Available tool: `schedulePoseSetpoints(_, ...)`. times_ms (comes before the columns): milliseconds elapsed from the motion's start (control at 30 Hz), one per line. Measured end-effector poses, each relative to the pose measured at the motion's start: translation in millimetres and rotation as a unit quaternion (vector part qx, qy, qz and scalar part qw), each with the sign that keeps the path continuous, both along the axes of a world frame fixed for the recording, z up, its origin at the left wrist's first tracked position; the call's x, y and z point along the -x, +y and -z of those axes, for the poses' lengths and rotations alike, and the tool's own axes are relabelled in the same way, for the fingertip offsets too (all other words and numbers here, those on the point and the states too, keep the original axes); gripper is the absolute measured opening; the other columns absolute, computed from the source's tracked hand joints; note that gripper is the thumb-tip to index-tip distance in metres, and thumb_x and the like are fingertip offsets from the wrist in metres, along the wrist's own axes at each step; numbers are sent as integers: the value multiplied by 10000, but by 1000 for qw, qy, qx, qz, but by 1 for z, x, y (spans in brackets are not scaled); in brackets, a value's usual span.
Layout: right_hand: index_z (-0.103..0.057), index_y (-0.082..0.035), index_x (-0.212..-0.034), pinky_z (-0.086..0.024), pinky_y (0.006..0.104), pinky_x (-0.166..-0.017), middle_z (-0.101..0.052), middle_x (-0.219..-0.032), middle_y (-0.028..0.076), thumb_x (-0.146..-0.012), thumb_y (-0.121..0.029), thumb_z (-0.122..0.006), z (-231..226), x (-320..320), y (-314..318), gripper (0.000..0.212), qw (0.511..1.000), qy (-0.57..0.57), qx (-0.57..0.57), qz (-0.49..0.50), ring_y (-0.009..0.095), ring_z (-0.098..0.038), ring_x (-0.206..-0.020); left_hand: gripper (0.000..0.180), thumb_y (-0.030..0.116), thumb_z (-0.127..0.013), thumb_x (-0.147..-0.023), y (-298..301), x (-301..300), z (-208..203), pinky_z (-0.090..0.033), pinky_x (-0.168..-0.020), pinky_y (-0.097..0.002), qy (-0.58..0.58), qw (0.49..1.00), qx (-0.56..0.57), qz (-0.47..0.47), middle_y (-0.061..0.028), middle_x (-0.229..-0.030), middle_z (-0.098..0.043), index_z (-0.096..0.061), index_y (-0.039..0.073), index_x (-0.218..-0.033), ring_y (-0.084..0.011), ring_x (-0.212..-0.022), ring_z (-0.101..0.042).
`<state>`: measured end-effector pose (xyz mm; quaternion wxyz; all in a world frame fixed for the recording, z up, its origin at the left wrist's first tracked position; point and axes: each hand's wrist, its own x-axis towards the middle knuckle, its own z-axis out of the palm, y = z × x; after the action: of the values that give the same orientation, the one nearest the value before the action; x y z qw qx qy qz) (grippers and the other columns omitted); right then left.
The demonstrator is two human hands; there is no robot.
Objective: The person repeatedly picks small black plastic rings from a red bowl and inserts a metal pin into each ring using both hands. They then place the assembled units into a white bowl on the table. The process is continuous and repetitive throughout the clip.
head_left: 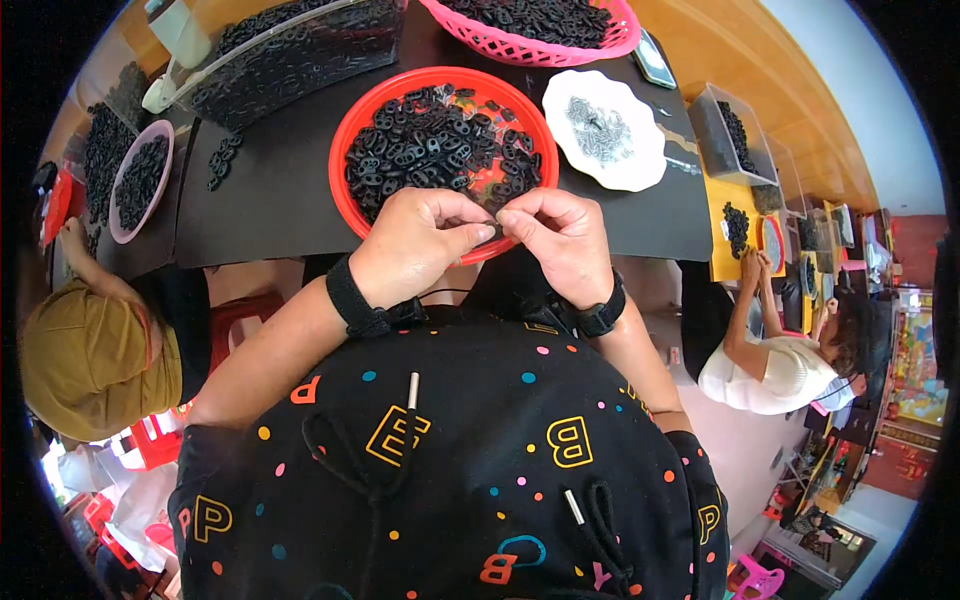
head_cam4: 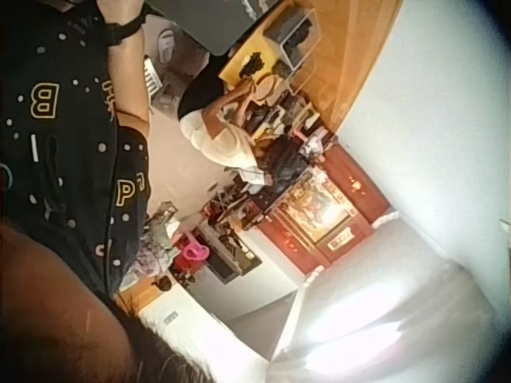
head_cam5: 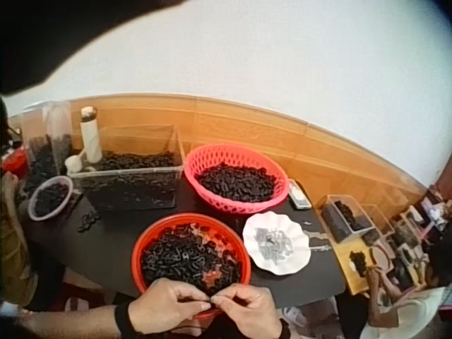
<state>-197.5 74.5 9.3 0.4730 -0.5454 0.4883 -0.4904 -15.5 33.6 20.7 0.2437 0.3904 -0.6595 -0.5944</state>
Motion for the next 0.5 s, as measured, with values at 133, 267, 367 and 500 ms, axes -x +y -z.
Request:
schedulePoseSetpoints(133, -653, 9, -824, -453, 194, -592, -643, -738, 10, -827, -28, -635, 4, 0, 0, 42, 1000, 20, 5, -6, 40, -550, -657, 123, 95, -613, -846, 1, -1, 3, -447, -577, -210, 12, 1000, -11, -1, 1, -727, -614, -652, -10, -897, -42, -630, -519)
schedulePoseSetpoints(267, -648, 13, -822, -458, 195, -599, -643, -739, 10, -826, -26, -635, 4, 1, -1, 41, 1000, -5, -3, -4, 43, -555, -662, 119, 88, -614, -844, -1, -1, 5, -439, -582, -213, 12, 1000, -1, 4, 1, -720, -608, -649, -16, -889, -43, -630, -510)
schedulePoseSetpoints(367, -647, 11, -820, -461, 198, -606, -643, -739, 11, -826, -24, -634, 4, 2, -1, 38, 1000, -2, -4, -7, 46, -557, -669, 112, 78, -612, -841, -2, 0, 8, -434, -584, -214, 22, 1000, 2, -3, 2, -713, -603, -648, -20, -884, -44, -631, -507)
schedulePoseSetpoints(500, -646, 7, -812, -460, 199, -607, -643, -739, 13, -822, -22, -636, 4, 0, -1, 32, 1000, 8, 5, -7, 45, -556, -669, 107, 72, -608, -841, -2, 1, 6, -434, -585, -214, 12, 1000, -6, -1, 2, -701, -598, -648, -21, -877, -45, -631, -509)
